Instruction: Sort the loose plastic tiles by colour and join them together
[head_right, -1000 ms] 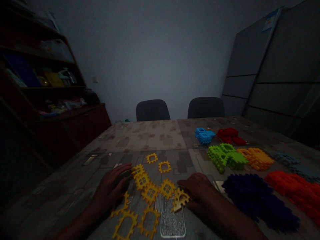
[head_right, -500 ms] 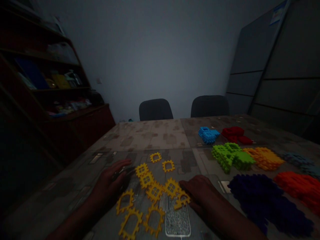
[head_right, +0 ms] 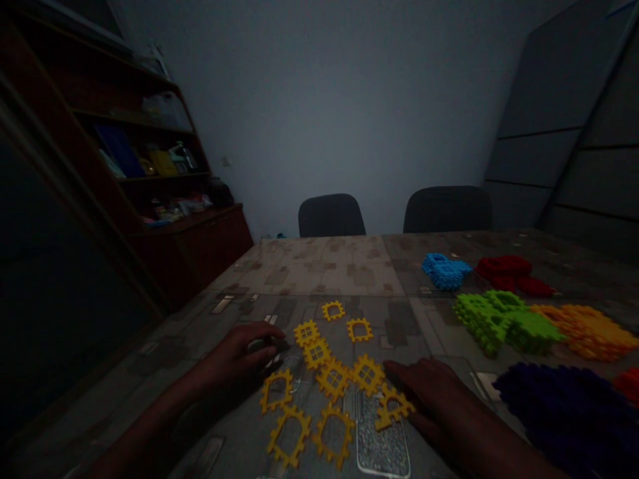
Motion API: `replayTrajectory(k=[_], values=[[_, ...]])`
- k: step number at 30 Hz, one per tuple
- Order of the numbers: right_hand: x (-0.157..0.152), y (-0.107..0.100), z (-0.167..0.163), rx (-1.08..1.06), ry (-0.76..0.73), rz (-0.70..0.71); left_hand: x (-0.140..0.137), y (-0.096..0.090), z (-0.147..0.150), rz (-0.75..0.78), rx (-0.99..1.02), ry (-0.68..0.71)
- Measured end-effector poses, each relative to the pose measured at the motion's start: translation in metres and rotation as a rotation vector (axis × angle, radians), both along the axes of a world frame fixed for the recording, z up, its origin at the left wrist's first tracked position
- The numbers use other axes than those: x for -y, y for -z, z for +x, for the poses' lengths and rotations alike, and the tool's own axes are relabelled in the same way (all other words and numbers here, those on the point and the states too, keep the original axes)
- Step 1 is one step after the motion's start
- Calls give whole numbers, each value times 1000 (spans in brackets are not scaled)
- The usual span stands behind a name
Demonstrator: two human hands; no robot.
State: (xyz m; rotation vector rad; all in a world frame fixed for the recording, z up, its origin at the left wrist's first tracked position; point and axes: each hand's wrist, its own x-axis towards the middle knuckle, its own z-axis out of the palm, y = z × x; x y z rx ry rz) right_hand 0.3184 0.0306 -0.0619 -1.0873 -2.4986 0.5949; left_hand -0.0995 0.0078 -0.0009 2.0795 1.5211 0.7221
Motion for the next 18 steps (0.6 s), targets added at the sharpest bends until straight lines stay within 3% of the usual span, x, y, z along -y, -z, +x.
replayTrajectory(k=[8,18], values=[[-8,21,9,-13,21,91,2,-3,3,-8,-43,13],[1,-6,7,66,124,166,-7,14,-4,71,-76,-27]])
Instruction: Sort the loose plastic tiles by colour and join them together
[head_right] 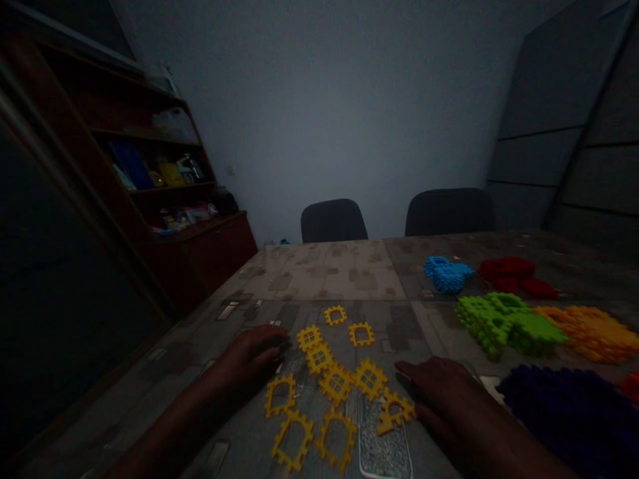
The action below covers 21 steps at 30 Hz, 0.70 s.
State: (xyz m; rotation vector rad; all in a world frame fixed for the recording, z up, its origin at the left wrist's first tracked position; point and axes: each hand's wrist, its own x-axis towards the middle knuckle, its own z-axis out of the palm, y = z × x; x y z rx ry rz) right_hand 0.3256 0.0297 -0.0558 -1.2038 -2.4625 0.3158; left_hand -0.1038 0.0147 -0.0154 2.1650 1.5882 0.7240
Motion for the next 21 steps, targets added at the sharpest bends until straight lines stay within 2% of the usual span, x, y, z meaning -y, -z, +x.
replayTrajectory(k=[6,10,14,17,21], values=[[8,-14,-6,21,-4,60,5,4,10,21,-33,35],[9,-10,-8,-2,-8,68,9,11,14,26,-23,46],[11,-2,-10,-15,-34,-11,13,15,18,11,9,50],[13,1,-15,-24,-70,-100,16,11,22,-27,22,74],[13,12,-18,3,-47,-171,21,-9,26,-115,40,160]])
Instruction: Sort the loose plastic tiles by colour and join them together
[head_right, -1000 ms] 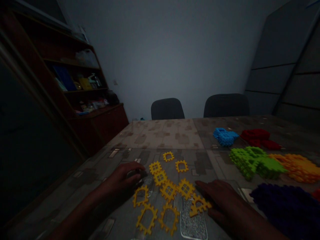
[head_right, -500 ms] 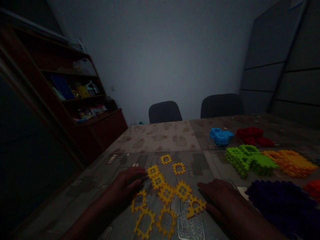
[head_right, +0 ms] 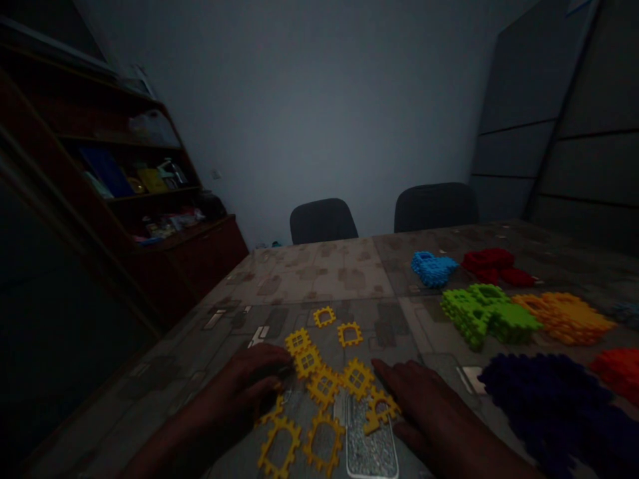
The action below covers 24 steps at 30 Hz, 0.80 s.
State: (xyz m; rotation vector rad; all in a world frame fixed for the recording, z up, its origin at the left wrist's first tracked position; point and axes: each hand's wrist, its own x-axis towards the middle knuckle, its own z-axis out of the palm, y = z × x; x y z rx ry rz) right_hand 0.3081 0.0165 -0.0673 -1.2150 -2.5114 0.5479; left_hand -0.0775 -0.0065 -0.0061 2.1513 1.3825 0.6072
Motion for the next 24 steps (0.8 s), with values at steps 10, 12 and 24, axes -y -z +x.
replayTrajectory(k=[10,12,24], values=[[0,0,9,15,8,-36,32,-30,17,-314,-134,162],[0,-7,9,13,-7,-33,37,-26,20,-294,-204,192],[-1,-7,6,44,-6,-30,41,-22,39,-182,-364,140]])
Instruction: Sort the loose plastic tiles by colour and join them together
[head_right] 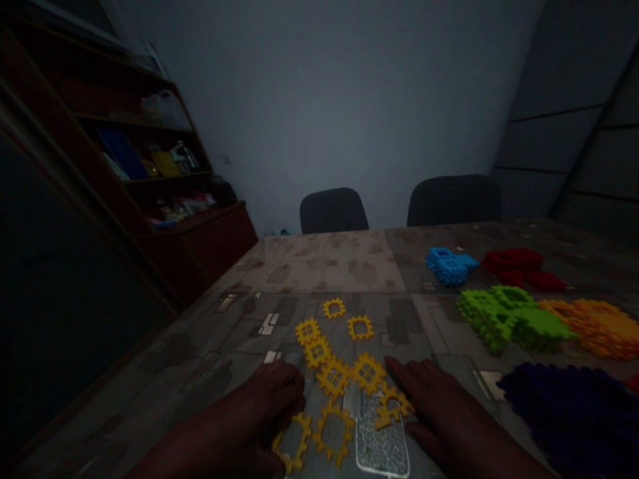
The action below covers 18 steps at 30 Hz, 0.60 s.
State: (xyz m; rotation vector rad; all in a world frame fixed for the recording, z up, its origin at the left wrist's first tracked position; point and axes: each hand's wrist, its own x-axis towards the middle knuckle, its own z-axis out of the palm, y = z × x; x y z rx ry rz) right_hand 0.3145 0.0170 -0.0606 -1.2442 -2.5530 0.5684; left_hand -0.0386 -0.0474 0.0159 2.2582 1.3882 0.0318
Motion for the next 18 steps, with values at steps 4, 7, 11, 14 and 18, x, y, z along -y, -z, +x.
replayTrajectory(k=[4,7,11,14,18], values=[[-1,-5,-1,-32,-26,34,0,-7,6,15,34,7],[-1,-9,-3,-47,-41,68,0,-4,15,55,146,12],[-1,-10,-6,-44,-56,57,1,18,32,111,207,197],[-2,-7,-7,-41,-53,59,2,35,43,174,140,266],[-3,-4,-7,-73,-64,79,2,41,49,189,56,253]])
